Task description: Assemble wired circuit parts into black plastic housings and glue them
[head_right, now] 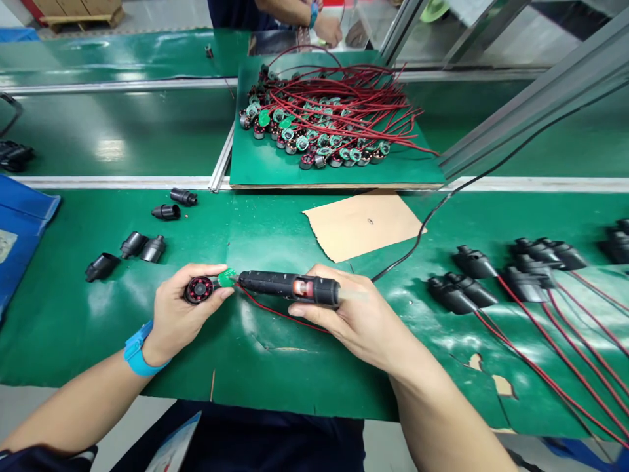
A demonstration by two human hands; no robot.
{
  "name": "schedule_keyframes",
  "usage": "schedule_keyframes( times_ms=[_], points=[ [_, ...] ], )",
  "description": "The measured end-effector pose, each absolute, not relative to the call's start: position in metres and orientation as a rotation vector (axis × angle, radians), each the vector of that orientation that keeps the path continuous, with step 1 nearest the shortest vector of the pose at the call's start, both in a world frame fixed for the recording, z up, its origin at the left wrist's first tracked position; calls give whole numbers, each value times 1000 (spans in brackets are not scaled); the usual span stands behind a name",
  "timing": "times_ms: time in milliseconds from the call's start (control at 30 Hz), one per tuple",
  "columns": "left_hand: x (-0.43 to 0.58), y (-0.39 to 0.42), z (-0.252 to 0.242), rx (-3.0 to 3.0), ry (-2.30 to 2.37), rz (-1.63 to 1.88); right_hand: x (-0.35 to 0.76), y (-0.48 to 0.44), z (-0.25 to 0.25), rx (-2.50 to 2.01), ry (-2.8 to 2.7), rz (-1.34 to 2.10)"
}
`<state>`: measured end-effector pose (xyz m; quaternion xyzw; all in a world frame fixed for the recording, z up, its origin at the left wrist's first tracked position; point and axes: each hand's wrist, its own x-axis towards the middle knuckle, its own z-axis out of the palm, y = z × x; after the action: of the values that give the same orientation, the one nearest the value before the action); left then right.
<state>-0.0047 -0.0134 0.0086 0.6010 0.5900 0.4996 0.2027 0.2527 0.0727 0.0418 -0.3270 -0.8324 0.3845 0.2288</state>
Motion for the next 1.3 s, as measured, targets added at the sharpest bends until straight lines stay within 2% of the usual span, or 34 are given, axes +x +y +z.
schedule_keyframes(
  times_ms=[67,200,267,433,633,867,1033,1133,1300],
  points=[
    [-5,-13,7,1675,1665,1376,252,67,43,-910,-2381,893],
    [-6,-14,3,1670,1691,1356,266,71,34,-1047,-2536,230],
    [-7,-15,1,1672,1698,1346,283,87,24,-1132,-2525,26],
    [-9,-17,-1,1664,1721,1342,318,131,-7,-1292,-2488,138],
    [-10,-17,-1,1684,1743,1309,257,118,-22,-1251,-2431,310],
    [-11,-18,0,1662,1771,1308,251,128,-13,-1284,-2536,30],
    [-8,-19,1,1644,1729,1330,262,138,-14,-1233,-2603,23],
    [-6,-19,1,1649,1697,1356,248,117,2,-1114,-2416,275],
    [-4,-19,1,1656,1649,1358,208,61,24,-763,-1974,1650]
  ],
)
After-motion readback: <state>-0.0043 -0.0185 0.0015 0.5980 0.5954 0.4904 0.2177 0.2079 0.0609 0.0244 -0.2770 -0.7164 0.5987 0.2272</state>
